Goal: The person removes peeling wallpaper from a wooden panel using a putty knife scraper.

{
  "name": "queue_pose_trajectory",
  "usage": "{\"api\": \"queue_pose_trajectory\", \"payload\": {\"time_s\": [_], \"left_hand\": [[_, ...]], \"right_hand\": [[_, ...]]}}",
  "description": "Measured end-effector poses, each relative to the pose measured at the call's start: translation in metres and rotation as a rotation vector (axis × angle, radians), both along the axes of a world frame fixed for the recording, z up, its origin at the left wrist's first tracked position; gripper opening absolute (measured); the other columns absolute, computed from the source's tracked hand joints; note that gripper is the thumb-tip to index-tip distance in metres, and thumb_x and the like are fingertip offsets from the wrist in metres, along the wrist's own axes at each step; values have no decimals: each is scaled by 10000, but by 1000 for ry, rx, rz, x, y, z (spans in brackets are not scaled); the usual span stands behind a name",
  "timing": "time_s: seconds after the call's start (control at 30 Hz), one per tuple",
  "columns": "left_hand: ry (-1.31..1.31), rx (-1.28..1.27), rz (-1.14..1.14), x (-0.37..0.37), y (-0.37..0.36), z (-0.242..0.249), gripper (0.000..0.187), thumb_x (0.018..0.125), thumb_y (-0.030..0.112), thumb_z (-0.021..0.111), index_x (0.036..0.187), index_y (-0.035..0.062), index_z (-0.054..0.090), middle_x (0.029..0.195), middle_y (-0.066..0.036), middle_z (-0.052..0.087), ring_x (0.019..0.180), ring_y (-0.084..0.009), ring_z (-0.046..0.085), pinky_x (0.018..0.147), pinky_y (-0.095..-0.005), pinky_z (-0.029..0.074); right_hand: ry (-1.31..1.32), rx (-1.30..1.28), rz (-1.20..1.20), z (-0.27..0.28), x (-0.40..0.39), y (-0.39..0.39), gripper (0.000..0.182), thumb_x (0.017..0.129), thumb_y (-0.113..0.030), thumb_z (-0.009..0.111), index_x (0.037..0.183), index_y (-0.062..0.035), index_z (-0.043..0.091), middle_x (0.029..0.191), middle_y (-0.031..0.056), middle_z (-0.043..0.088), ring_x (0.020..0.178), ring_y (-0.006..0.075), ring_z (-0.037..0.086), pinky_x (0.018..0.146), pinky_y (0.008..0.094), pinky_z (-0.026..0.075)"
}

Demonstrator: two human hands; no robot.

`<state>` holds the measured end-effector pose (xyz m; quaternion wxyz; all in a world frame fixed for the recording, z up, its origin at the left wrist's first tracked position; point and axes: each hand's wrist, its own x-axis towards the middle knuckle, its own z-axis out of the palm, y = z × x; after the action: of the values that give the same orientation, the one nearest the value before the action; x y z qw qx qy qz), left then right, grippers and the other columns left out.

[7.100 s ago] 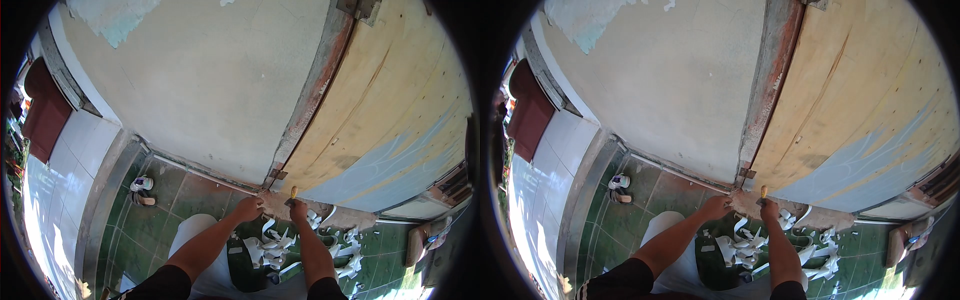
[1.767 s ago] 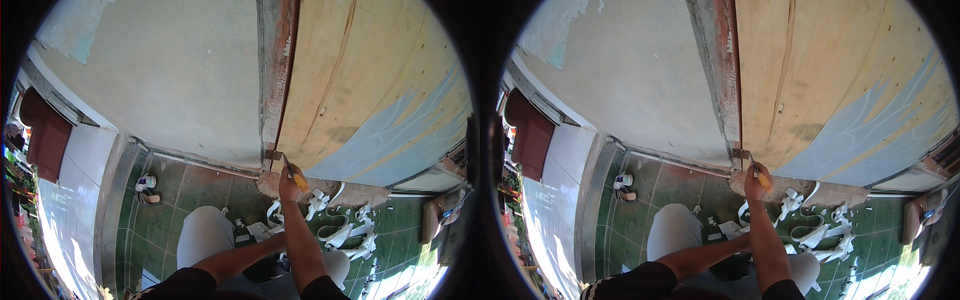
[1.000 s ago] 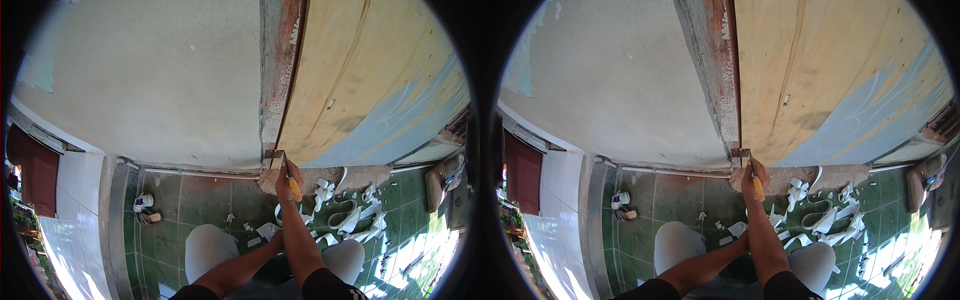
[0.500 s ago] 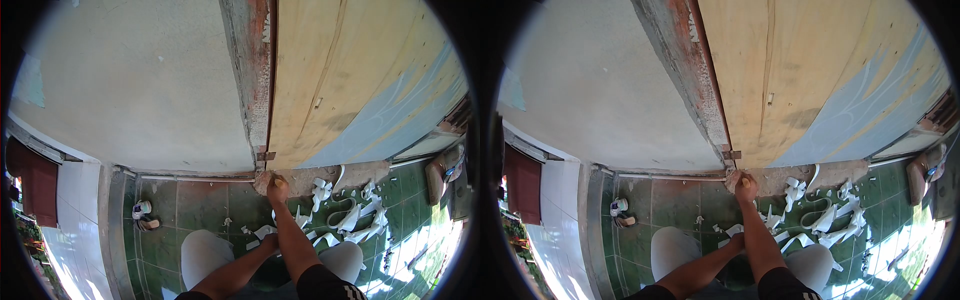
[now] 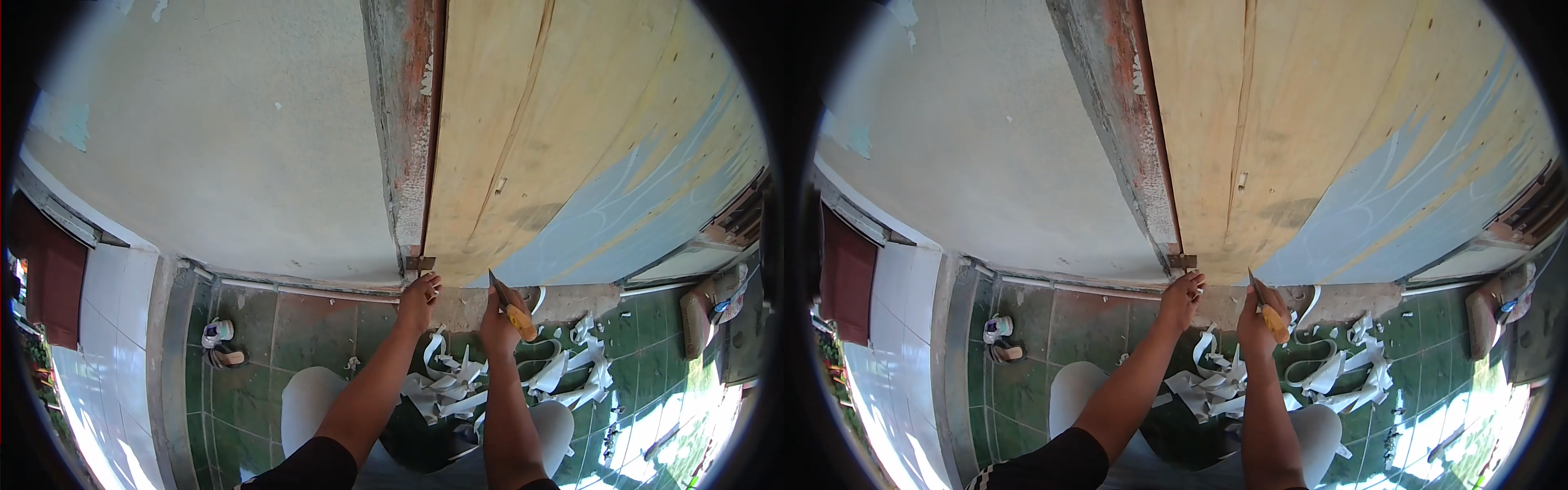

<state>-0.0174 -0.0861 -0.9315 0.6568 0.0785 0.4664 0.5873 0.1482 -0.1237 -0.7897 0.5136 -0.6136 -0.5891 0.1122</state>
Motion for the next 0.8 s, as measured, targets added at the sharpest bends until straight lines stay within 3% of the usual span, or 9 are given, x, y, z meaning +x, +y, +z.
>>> {"api": "queue_pose_trajectory", "payload": {"time_s": [0.13, 0.33, 0.53, 0.63, 0.73, 0.8], "left_hand": [[-467, -79, 58, 3, 20, 30, 217, 979, 149, 669, 1162, 33, 675, 1040, -94, 714, 992, -239, 677, 748, -315, 522], [-682, -160, 107, -1, 28, 37, 142, 996, 147, 674, 1079, 32, 661, 991, -79, 715, 971, -240, 680, 702, -320, 493], [-669, -128, 111, -1, 31, 25, 84, 995, 106, 669, 1055, 48, 675, 969, -78, 717, 916, -229, 672, 684, -326, 473], [-734, -162, 188, 1, 35, 24, 66, 971, 71, 668, 1035, 61, 652, 905, -60, 683, 865, -204, 667, 670, -329, 456], [-959, -245, 266, 5, 42, 22, 17, 958, 77, 621, 965, 77, 605, 832, -32, 627, 800, -180, 636, 649, -324, 430], [-942, -204, 286, 10, 46, 17, 19, 945, 98, 599, 943, 86, 584, 808, -23, 600, 762, -176, 613, 642, -318, 420]], "right_hand": [[4, -2, 44, 45, 36, -1, 168, 940, -70, 739, 1072, 26, 780, 906, 165, 753, 800, 301, 731, 754, 377, 571], [-51, -75, 57, 32, 87, -14, 155, 946, -79, 747, 1060, 22, 776, 905, 152, 748, 795, 298, 723, 743, 378, 562], [13, -132, 35, 12, 101, -10, 169, 956, -126, 761, 1065, 2, 779, 920, 131, 751, 806, 277, 722, 746, 362, 559], [-2, -130, 29, 6, 103, -8, 162, 953, -125, 762, 1060, -6, 782, 935, 132, 758, 821, 271, 730, 757, 367, 566], [-4, -117, 56, 1, 102, -5, 154, 949, -117, 760, 1057, -9, 784, 937, 137, 761, 834, 275, 737, 768, 369, 573], [-17, -124, 65, 1, 100, -4, 154, 946, -115, 762, 1055, -9, 785, 937, 140, 765, 835, 281, 743, 778, 368, 577]]}}
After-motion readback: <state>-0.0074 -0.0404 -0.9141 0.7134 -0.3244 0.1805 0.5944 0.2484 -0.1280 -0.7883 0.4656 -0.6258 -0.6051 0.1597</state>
